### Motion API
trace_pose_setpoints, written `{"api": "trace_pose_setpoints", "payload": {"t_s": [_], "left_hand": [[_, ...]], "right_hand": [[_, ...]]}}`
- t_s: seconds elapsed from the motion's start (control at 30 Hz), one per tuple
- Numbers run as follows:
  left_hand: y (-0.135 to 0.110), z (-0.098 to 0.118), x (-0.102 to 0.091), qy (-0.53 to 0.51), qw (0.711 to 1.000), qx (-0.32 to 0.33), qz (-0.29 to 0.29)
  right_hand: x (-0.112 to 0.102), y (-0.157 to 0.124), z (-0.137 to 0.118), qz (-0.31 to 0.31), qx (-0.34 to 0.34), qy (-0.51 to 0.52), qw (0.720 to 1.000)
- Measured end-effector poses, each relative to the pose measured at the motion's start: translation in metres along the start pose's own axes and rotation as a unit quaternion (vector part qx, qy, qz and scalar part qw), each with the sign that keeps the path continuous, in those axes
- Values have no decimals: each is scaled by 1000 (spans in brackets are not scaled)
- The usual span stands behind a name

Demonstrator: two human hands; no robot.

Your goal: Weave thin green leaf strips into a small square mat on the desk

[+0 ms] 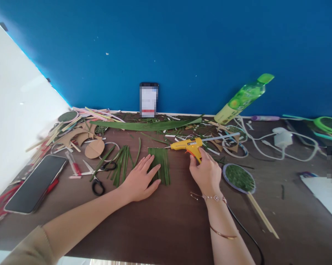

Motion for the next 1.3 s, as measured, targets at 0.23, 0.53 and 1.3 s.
{"api": "trace_pose_setpoints", "payload": {"t_s": [0.23, 0.53, 1.3], "left_hand": [[0, 1, -1, 2, 1000, 1, -1], [0, 1, 0, 2, 1000, 3, -4], [-1, 1, -1, -1, 1000, 4, 6]], "right_hand": [[-1, 1, 2, -17, 16, 1, 1000], [-3, 1, 5, -2, 10, -6, 1000], [-16, -1, -2, 21, -20, -40, 999]]}}
Point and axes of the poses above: each hand's wrist, its own y-axis towards the middle knuckle, its own x-axis out of the palm, z = x × y, the point moved 6 cm from there along y, towards the middle knuckle, and after that the axes turned 5 degrees about y, right-handed, at the moved point
